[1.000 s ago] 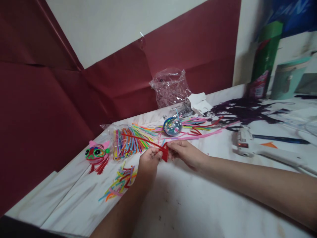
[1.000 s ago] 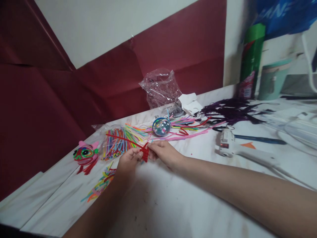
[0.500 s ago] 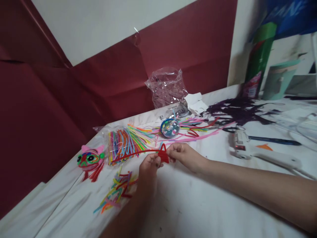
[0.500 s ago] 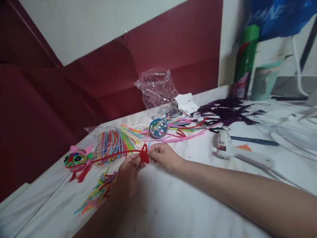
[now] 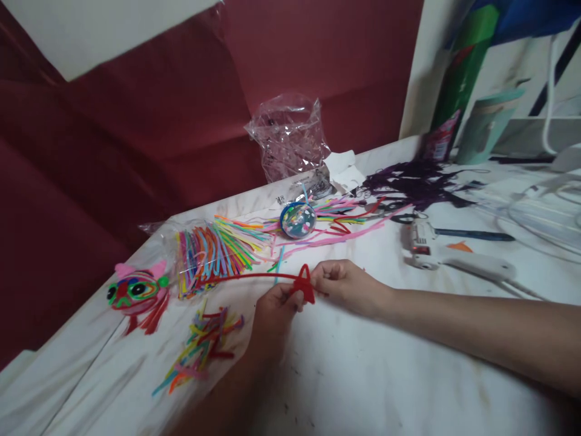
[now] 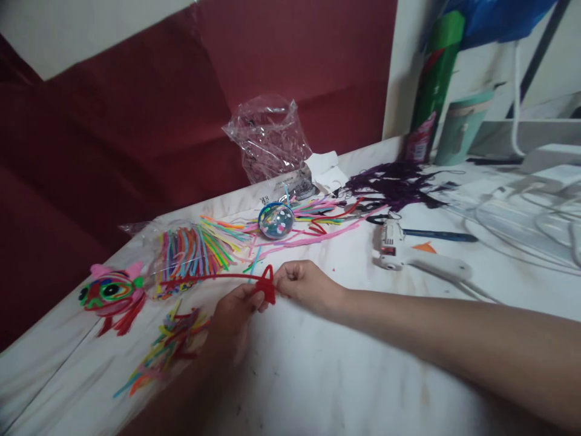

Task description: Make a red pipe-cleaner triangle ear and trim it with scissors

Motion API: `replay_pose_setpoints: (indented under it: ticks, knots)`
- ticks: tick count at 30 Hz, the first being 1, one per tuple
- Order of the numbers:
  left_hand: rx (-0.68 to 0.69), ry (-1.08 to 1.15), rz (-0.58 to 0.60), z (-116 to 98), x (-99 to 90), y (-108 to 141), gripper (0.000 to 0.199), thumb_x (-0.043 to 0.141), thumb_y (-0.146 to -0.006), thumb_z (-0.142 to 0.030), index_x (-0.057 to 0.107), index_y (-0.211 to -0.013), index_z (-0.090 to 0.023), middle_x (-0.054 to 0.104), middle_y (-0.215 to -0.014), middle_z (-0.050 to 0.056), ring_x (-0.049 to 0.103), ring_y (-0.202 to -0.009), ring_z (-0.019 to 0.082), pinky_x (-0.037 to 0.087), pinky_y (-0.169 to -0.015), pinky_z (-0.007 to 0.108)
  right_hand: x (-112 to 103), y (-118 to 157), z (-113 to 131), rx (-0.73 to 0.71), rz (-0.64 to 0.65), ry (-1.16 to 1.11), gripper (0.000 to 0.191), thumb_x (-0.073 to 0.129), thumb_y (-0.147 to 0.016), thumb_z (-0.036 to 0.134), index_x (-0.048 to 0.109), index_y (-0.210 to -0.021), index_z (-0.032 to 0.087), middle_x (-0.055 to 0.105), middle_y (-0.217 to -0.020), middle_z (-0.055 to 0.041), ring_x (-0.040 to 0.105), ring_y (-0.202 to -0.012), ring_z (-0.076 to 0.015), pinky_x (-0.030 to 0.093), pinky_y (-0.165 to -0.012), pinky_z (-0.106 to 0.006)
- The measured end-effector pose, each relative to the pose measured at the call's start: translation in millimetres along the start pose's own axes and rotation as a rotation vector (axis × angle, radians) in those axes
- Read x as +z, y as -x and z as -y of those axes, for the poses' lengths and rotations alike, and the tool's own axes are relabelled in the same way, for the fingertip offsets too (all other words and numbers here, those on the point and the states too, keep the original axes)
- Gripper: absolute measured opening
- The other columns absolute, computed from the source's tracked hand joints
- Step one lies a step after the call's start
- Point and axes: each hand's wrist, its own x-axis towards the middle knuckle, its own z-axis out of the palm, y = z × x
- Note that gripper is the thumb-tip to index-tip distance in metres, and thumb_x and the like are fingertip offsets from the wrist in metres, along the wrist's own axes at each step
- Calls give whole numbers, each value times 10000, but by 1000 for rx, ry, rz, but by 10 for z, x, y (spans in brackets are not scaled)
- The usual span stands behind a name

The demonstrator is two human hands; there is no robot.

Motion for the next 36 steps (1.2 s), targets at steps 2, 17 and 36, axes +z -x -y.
replay_pose_setpoints:
  ticks: [2, 17, 36]
  knots:
    - [13, -44, 0, 1, 2, -2, 153, 609, -679, -263, 569, -610, -132, 540, -561, -14, 444, -566, 98, 333, -591, 233, 18, 12, -42, -1, 5, -30, 101, 566, -691, 219, 561, -643, 130, 542, -547, 35, 420, -509, -66, 303, -511, -207]
    - [-133, 128, 41, -33, 50, -10, 54, 594, -644, -174, 598, -620, -126, 592, -580, 3, 491, -578, 108, 363, -601, 235, -22, 48, -147, 64, 11, -203, 283, 603, -715, 405, 582, -658, 128, 555, -567, 9, 445, -514, -71, 341, -522, -219]
    - [-104, 91, 188, -169, 16, 65, 182, 695, -594, -272, 580, -598, -131, 568, -556, 5, 472, -530, 108, 355, -549, 247, -247, 132, 245, -593, 300, 630, 194, 537, -814, 207, 600, -997, 187, 472, -1264, -121, 382, -1198, -217, 318, -984, -412]
